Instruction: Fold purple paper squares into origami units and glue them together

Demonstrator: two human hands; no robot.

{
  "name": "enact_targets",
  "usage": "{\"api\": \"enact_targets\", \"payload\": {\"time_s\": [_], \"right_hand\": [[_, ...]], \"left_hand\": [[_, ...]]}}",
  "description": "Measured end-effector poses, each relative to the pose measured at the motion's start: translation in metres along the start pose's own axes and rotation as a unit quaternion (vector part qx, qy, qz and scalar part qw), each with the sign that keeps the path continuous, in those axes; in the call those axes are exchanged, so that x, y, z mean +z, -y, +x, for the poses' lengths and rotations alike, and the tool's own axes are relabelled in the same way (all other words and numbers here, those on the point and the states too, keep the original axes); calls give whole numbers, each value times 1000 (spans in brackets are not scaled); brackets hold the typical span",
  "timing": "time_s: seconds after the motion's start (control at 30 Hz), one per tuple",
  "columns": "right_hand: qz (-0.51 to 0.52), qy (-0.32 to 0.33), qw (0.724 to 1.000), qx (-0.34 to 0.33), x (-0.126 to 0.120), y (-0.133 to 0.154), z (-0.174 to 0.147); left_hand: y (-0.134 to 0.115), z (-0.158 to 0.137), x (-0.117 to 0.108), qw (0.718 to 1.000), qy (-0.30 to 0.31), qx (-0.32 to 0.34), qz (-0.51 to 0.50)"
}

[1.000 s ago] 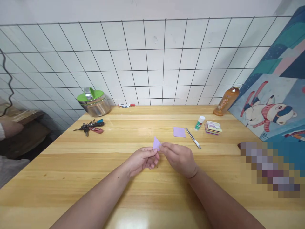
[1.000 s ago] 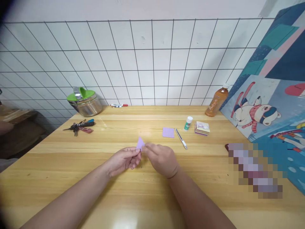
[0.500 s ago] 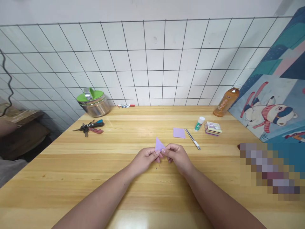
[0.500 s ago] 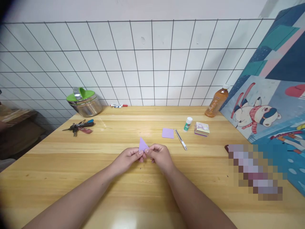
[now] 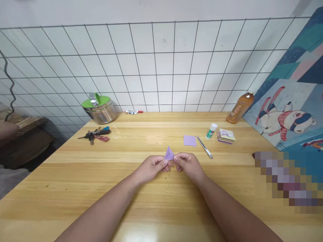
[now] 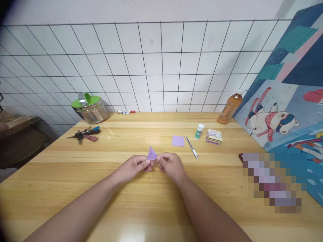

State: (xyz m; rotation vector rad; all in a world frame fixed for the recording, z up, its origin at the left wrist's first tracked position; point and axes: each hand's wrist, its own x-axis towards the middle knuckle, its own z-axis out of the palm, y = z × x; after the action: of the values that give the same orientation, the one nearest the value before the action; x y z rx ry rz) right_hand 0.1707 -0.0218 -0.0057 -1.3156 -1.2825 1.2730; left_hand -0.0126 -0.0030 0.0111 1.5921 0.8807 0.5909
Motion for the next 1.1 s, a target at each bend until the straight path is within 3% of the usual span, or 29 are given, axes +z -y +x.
{"api": "enact_targets", "payload": {"time_s": [0.1, 0.2, 0.33, 0.4, 0.47, 0.63, 0.77, 0.83, 0.93, 1.1], "right_hand": [[-73, 7, 997, -31, -3, 0, -1], [-168, 26, 982, -81, -4, -1, -4], [-257, -18, 943, -211, 0, 5, -10], [-289, 11, 915, -282, 2, 10, -14], [-308, 29, 899, -310, 3, 13, -17], [-288, 25, 914, -285, 2, 10, -15], [-224, -14, 953, -202, 2, 0, -9], [-208, -1, 960, -188, 3, -2, -8], [-236, 39, 952, -192, 4, 0, -9], [-314, 42, 928, -196, 4, 9, -12]], "left_hand": [[-4, -1, 1, 999, -22, 27, -30], [-2, 1, 0, 997, -74, 10, -23], [6, 3, -1, 994, -98, -21, -43], [8, 4, -1, 992, -104, -36, -58], [8, 4, -1, 989, -111, -54, -84], [4, 4, 0, 982, -137, -71, -106], [6, 4, 4, 992, -112, -24, -57], [8, 4, 6, 993, -116, 9, -25], [11, 4, 7, 993, -115, 25, -12], [5, 3, 8, 995, -86, -8, -56]]}}
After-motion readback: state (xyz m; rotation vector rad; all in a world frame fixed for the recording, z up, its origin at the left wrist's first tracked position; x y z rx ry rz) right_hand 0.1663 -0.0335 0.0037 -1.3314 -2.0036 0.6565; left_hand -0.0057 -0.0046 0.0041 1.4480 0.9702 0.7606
